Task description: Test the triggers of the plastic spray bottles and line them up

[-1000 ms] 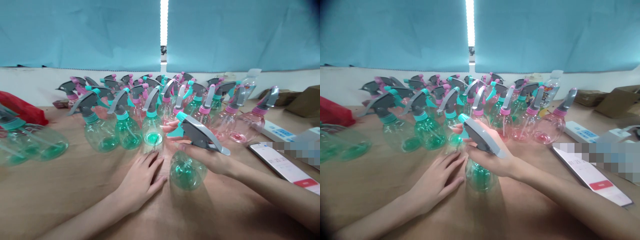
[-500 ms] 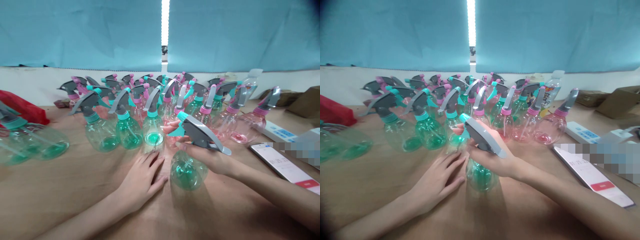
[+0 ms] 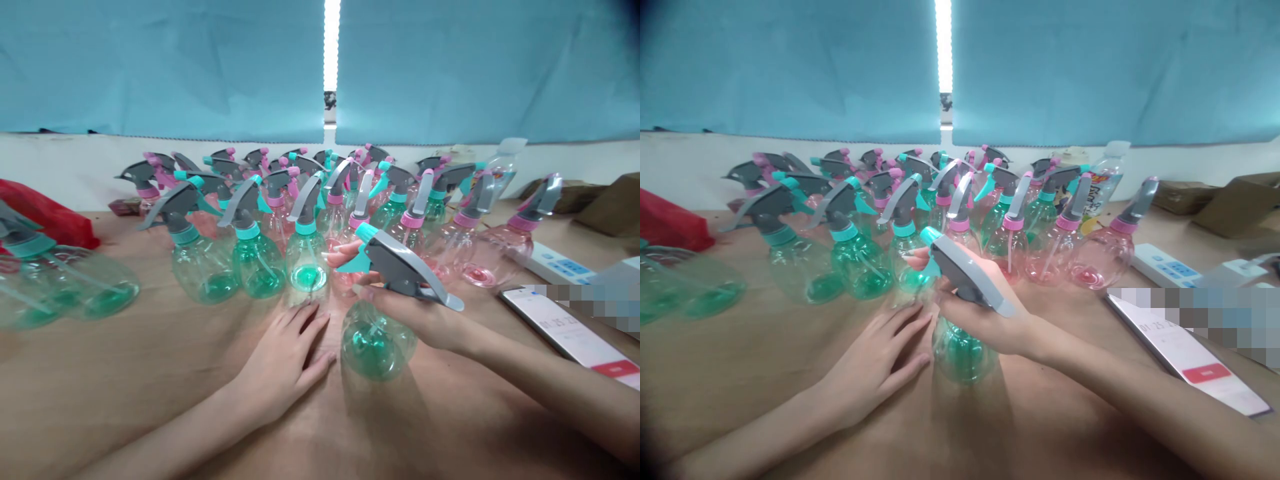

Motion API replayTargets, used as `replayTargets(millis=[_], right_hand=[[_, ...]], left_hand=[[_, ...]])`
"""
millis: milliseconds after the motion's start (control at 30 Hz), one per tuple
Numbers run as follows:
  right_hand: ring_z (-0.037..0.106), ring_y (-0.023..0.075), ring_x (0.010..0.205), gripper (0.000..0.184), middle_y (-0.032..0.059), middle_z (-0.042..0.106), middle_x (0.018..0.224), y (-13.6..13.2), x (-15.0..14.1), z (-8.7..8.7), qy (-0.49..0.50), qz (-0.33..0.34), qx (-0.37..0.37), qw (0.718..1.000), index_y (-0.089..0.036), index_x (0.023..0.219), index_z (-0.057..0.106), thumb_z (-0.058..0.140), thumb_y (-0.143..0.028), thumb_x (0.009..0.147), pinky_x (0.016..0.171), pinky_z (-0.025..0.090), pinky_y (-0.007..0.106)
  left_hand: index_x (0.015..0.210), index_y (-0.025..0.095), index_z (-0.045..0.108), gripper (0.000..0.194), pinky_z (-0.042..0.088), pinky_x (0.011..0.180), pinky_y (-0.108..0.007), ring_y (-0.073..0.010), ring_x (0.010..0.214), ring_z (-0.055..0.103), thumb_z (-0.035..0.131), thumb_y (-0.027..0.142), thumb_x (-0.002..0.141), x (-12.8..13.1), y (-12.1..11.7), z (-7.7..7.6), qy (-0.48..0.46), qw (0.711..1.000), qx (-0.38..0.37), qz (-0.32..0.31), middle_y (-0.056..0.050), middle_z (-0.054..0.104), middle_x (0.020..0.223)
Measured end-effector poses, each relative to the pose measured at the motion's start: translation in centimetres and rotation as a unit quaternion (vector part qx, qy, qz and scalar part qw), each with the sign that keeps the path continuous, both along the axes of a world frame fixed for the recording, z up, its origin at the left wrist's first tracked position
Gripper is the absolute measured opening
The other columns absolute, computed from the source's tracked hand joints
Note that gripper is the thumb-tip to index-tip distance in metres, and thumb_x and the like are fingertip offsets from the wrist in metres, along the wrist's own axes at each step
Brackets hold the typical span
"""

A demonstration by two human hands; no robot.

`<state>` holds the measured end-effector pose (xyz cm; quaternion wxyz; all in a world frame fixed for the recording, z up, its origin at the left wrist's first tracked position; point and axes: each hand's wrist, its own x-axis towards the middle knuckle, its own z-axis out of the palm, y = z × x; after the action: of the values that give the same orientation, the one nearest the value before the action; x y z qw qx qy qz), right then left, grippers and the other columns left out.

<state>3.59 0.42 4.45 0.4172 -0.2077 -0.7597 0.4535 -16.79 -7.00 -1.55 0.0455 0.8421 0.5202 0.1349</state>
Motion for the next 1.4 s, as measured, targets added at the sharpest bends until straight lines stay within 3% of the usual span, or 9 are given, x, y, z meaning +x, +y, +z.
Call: replayTargets(millis=[167,533,900,1100,1300,1400], right_hand=[[0.061,0.0163,0.102,0.035,0.0027,0.063,0.118,0.15,0.03,0.03,0.003,0.006,0.005,1.000,-0.025,0.113,0.061,0.056,-0.009,0.082,0.086,0.051,0.030],[0.057,0.0111,0.072,0.044,0.0028,0.063,0.114,0.05,0.00,0.33,-0.009,-0.002,-0.028,1.000,-0.025,0.115,0.061,0.054,-0.007,0.076,0.078,0.051,0.031],[0.055,0.0114,0.071,0.036,0.0026,0.062,0.108,-0.09,-0.14,0.36,-0.014,-0.009,-0.016,1.000,-0.024,0.110,0.061,0.054,-0.011,0.078,0.074,0.050,0.030],[0.053,0.0096,0.064,0.041,-0.0006,0.061,0.098,-0.01,0.03,0.28,-0.011,0.013,-0.032,0.999,-0.025,0.113,0.060,0.052,-0.006,0.078,0.073,0.048,0.029],[0.053,0.0082,0.067,0.029,-0.0019,0.058,0.100,0.01,0.04,0.09,0.014,0.020,-0.012,1.000,-0.025,0.099,0.057,0.052,-0.006,0.078,0.069,0.046,0.024],[0.050,0.0087,0.062,0.024,-0.0037,0.053,0.084,-0.03,0.02,0.11,0.018,0.019,-0.003,1.000,-0.026,0.093,0.054,0.050,-0.007,0.079,0.062,0.044,0.024]], left_hand=[[0.135,0.014,0.049,0.048,0.036,0.104,-0.051,-0.0329,0.127,0.042,0.048,0.042,0.095,0.08,0.05,-0.02,0.005,1.000,-0.003,0.000,-0.016,0.047,0.140],[0.135,0.017,0.048,0.048,0.037,0.103,-0.051,-0.0326,0.127,0.043,0.048,0.043,0.095,-0.03,-0.02,-0.06,0.008,1.000,0.001,0.000,-0.015,0.047,0.140],[0.134,0.014,0.049,0.048,0.036,0.104,-0.052,-0.0323,0.127,0.043,0.047,0.043,0.096,0.02,0.02,-0.02,0.014,1.000,-0.001,0.000,-0.016,0.047,0.140],[0.134,0.016,0.049,0.047,0.036,0.104,-0.050,-0.0315,0.127,0.043,0.047,0.043,0.096,0.03,-0.02,-0.03,0.014,1.000,0.001,0.002,-0.015,0.047,0.140],[0.134,0.016,0.049,0.046,0.036,0.104,-0.050,-0.0318,0.127,0.043,0.047,0.042,0.096,0.01,0.06,-0.06,0.018,1.000,-0.001,0.005,-0.015,0.048,0.139],[0.134,0.015,0.049,0.047,0.036,0.103,-0.050,-0.0321,0.126,0.043,0.046,0.043,0.096,0.04,0.03,-0.03,0.017,1.000,0.003,0.004,-0.015,0.047,0.140]])
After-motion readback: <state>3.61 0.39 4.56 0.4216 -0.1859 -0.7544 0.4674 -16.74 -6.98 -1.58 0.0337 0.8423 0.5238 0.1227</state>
